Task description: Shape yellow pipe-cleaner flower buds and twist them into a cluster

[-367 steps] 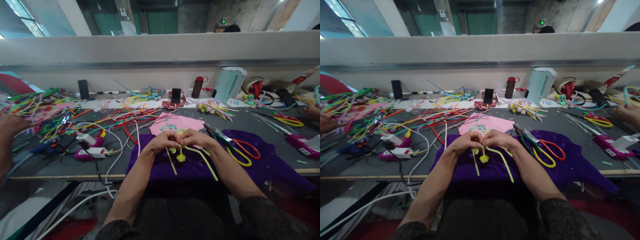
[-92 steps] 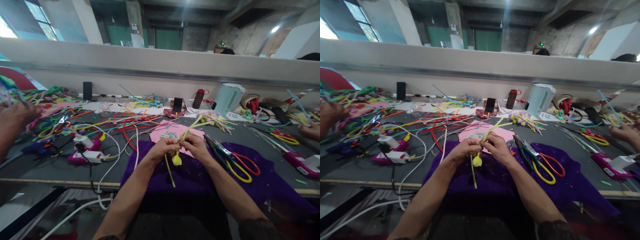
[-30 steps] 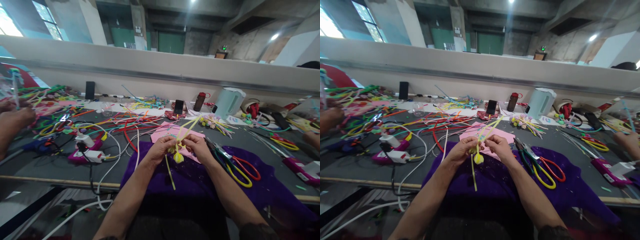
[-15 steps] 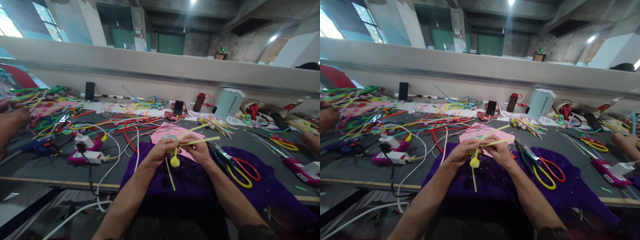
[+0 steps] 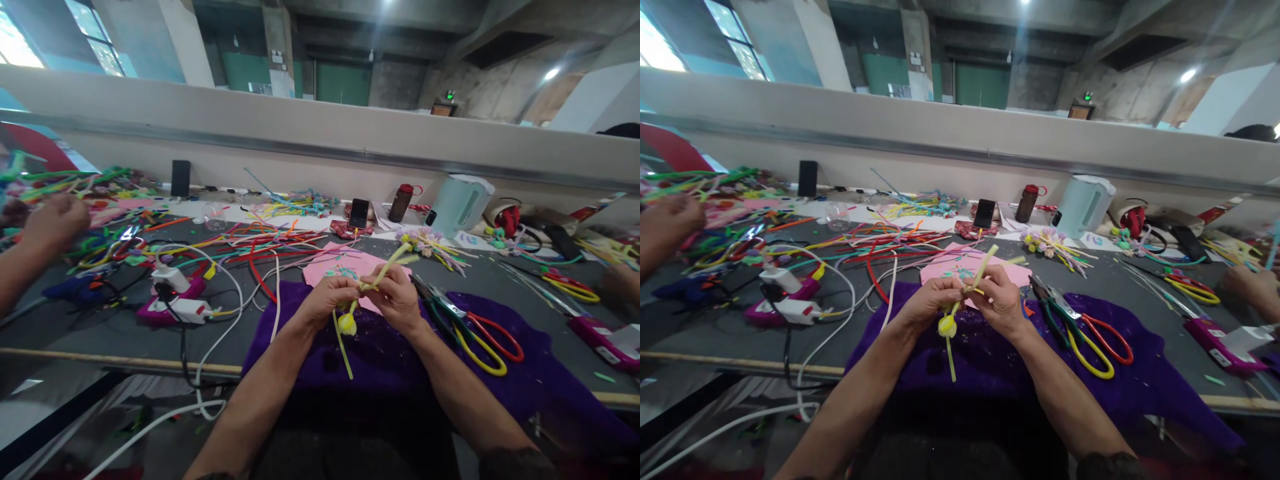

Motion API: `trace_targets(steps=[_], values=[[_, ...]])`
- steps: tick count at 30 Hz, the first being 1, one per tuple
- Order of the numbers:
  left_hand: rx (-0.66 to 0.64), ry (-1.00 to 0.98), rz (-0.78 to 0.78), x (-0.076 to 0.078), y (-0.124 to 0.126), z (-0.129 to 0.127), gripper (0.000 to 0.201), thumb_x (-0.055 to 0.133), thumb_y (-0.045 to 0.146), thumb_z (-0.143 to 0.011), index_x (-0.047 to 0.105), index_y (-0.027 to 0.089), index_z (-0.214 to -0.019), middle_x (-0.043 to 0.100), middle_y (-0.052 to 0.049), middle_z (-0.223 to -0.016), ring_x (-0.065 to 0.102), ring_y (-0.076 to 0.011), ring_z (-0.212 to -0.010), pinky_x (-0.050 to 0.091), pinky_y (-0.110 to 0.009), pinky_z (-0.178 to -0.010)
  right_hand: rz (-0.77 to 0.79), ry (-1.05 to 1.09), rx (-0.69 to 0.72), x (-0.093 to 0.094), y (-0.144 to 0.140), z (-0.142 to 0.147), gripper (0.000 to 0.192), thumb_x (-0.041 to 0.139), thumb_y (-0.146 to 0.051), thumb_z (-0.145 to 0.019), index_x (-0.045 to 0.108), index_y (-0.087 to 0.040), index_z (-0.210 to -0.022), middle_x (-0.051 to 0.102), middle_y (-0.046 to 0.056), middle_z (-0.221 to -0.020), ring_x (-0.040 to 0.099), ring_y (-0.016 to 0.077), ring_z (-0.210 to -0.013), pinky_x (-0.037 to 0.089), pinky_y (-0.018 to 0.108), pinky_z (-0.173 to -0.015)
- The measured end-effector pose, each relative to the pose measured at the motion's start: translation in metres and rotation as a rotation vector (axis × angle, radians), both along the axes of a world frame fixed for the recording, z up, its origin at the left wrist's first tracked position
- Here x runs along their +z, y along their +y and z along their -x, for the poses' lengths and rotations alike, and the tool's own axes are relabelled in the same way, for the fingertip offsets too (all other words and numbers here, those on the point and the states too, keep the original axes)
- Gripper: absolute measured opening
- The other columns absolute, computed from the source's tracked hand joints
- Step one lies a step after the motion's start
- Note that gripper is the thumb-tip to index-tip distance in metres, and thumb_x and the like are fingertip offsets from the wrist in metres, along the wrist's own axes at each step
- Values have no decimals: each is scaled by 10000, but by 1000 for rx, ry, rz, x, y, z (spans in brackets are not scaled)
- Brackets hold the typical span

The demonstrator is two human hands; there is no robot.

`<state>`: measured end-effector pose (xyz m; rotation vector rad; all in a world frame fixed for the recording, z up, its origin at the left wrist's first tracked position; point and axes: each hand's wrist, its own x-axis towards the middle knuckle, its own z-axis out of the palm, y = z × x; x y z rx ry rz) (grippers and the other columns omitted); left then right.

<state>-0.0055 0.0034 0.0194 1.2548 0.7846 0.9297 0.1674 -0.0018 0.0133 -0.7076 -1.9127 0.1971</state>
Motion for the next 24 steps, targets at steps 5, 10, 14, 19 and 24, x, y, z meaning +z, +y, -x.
trace_targets(steps=[5,10,14,19,24], values=[[-11,51,-25,3,-2,2,171,640,277,-644,583,123,-595,533,7,-496,422,-73,-450,306,-208,-487,-53,-183,-15,5,4,-6,145,557,-220,-809,657,-248,-911,536,67,-1053,564,119,-710,461,258,-647],[36,93,-102,3,-4,-1,222,651,331,-657,591,120,-622,529,9,-521,420,-68,-471,307,-196,-489,-42,-242,-37,8,0,-4,105,508,-211,-827,610,-189,-815,581,55,-876,563,127,-752,425,224,-630],[186,226,-271,-2,-5,-5,178,619,301,-674,605,134,-615,546,12,-557,453,-77,-508,336,-195,-509,92,-192,-134,6,-2,1,153,499,-209,-810,530,-171,-665,520,14,-724,502,107,-638,372,219,-581],[271,373,-431,-4,-7,-10,113,598,252,-670,640,154,-632,584,15,-610,499,-90,-573,353,-191,-538,433,-99,-120,4,3,2,228,517,-211,-760,427,-171,-554,415,-39,-552,394,89,-526,286,212,-496],[157,234,-256,0,-6,-8,172,614,289,-683,604,134,-609,546,21,-532,443,-69,-488,328,-196,-500,680,36,41,13,5,-6,251,534,-329,-761,515,-159,-576,412,-50,-499,360,76,-455,271,199,-435]])
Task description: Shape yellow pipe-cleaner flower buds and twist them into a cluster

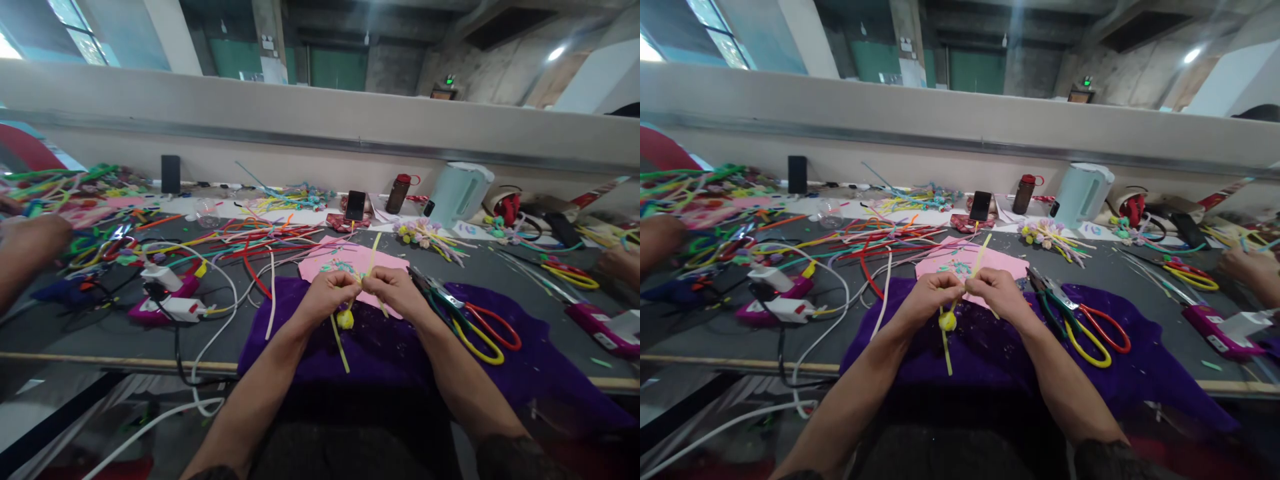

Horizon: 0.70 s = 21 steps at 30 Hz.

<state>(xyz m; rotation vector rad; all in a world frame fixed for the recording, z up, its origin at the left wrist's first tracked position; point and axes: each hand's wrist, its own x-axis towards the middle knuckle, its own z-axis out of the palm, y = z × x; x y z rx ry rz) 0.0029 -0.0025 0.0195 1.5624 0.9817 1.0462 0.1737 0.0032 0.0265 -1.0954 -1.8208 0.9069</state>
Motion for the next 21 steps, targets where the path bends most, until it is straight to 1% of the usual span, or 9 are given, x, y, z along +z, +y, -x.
trace_targets(steps=[3,5,7,10,13,15,18,21], values=[[-71,-150,165,2,2,5,224,643,338,-674,611,117,-660,582,-3,-550,446,-66,-463,318,-200,-483,-76,129,-112,6,3,-10,247,511,-360,-787,621,-147,-730,535,-13,-591,417,82,-462,329,205,-446],[-81,-245,224,1,4,8,240,671,344,-652,607,114,-678,605,-18,-579,468,-71,-471,325,-202,-486,-114,192,-194,7,7,-18,251,519,-363,-787,641,-147,-822,585,4,-654,425,80,-451,342,208,-434],[-101,-341,257,0,4,11,225,676,325,-652,592,119,-676,615,-23,-592,490,-76,-483,337,-202,-496,-129,179,-215,6,11,-23,246,543,-355,-775,656,-150,-852,608,10,-672,430,80,-442,347,211,-422],[-161,-434,280,0,4,13,179,661,283,-667,582,123,-679,632,-35,-618,530,-90,-522,362,-203,-523,-180,98,-117,3,11,-19,204,590,-327,-753,683,-164,-833,626,17,-683,494,100,-496,386,218,-450],[-207,-449,321,0,4,12,169,664,268,-656,589,118,-670,629,-38,-597,536,-94,-509,369,-203,-516,-365,105,21,0,4,-7,176,628,-299,-748,679,-197,-882,633,37,-772,561,127,-610,441,230,-514],[-241,-451,348,0,4,11,171,669,267,-640,595,114,-657,612,-30,-558,528,-97,-485,373,-208,-507,-504,81,78,-3,-2,0,191,629,-265,-760,665,-219,-942,624,51,-836,587,141,-692,472,243,-576],[-286,-449,368,-1,4,10,163,673,256,-622,594,115,-637,595,-19,-522,522,-102,-468,379,-219,-509,-628,-30,107,-8,-5,4,259,598,-220,-791,633,-253,-1045,604,58,-892,603,150,-783,495,258,-672],[-283,-424,374,-1,4,9,164,679,254,-609,591,118,-624,591,-17,-511,508,-97,-455,361,-214,-500,-684,-114,92,-12,-4,0,271,587,-214,-800,626,-262,-1064,595,53,-887,607,143,-767,498,243,-662]])
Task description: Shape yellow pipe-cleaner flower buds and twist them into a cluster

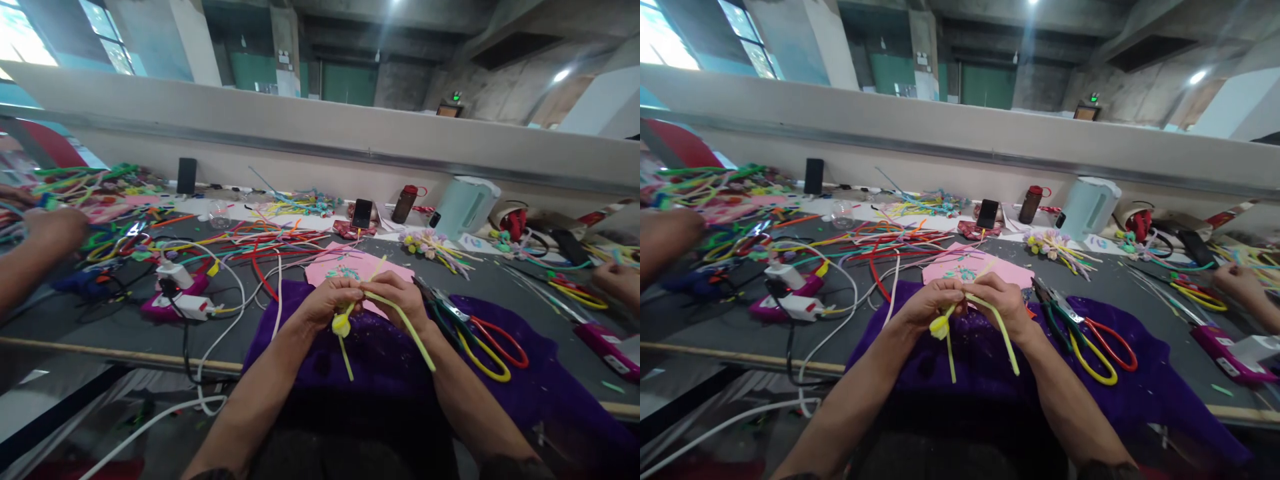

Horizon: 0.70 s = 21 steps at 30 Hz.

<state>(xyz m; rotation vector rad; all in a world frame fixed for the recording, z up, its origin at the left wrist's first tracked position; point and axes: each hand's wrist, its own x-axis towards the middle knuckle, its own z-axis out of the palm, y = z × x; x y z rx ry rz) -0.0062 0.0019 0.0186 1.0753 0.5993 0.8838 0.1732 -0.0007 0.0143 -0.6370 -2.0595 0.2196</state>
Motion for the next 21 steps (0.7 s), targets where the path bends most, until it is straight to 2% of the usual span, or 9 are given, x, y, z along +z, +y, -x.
trace_targets(steps=[4,7,13,17,21], values=[[7,61,-46,-1,0,0,191,679,288,-615,594,118,-624,582,-13,-520,475,-82,-451,322,-206,-484,-93,-33,-25,1,2,-3,202,594,-196,-792,648,-222,-985,591,49,-832,600,126,-716,481,221,-623],[57,128,-117,0,-1,-1,214,684,310,-623,589,119,-627,565,-2,-533,444,-68,-458,290,-199,-476,-99,-35,-13,8,0,-3,134,577,-186,-796,644,-199,-912,591,48,-800,591,122,-703,464,219,-612],[137,259,-279,3,-6,-2,194,662,304,-649,592,124,-641,516,17,-568,421,-67,-502,294,-199,-499,113,-67,9,19,-7,-3,95,526,-222,-817,617,-199,-821,596,37,-747,559,143,-694,443,252,-625],[213,369,-395,2,-8,-6,157,624,283,-674,602,132,-638,522,9,-596,437,-79,-524,320,-202,-505,226,-121,-102,19,-6,-4,139,529,-225,-797,607,-178,-693,575,26,-681,531,142,-641,419,252,-606],[352,534,-612,-2,-10,-13,108,592,246,-698,646,161,-660,601,-17,-667,514,-119,-638,379,-220,-601,385,-89,-207,13,-3,-2,137,537,-207,-776,627,-167,-681,606,25,-673,544,142,-626,412,248,-591]])
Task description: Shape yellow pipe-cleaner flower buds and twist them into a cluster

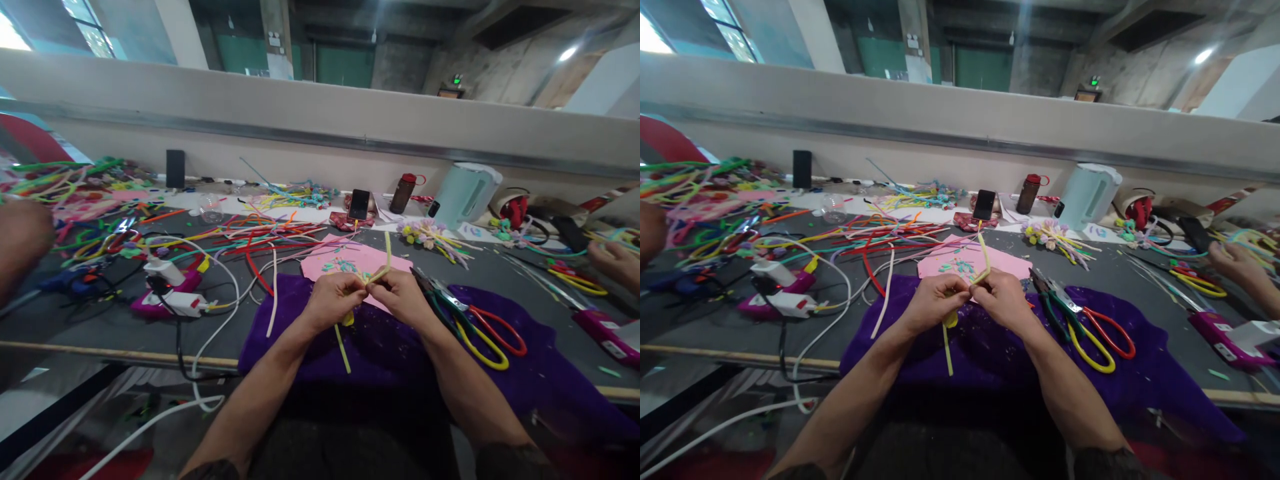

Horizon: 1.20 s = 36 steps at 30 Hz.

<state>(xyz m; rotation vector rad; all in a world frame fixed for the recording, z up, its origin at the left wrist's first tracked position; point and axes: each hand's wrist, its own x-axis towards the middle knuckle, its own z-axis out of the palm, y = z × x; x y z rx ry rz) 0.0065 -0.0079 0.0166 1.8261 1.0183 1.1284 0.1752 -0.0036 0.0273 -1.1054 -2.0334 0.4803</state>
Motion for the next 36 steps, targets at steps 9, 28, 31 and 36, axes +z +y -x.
trace_targets(steps=[9,28,31,36], values=[[-40,-444,342,6,7,11,209,657,337,-675,616,134,-707,607,-9,-624,473,-71,-509,366,-201,-529,-362,205,-80,2,-11,5,103,583,-270,-774,629,-190,-818,597,47,-777,527,138,-629,435,264,-578],[-353,-574,659,1,6,15,169,689,244,-566,582,116,-599,566,-11,-476,511,-93,-456,362,-208,-499,-412,-2,156,-18,1,1,273,571,-220,-809,627,-291,-1066,570,44,-939,584,133,-770,481,249,-656],[-344,-515,618,4,5,15,187,699,259,-572,571,125,-594,565,-3,-484,504,-90,-460,346,-204,-493,-412,-44,80,-16,0,2,194,570,-246,-807,664,-279,-973,559,38,-943,554,103,-674,463,229,-595],[-320,-417,535,3,5,17,199,693,287,-600,579,125,-617,568,-1,-521,477,-81,-477,306,-199,-487,-418,-47,53,-6,-6,0,129,580,-255,-798,695,-258,-858,527,54,-1119,556,89,-647,457,235,-593]])
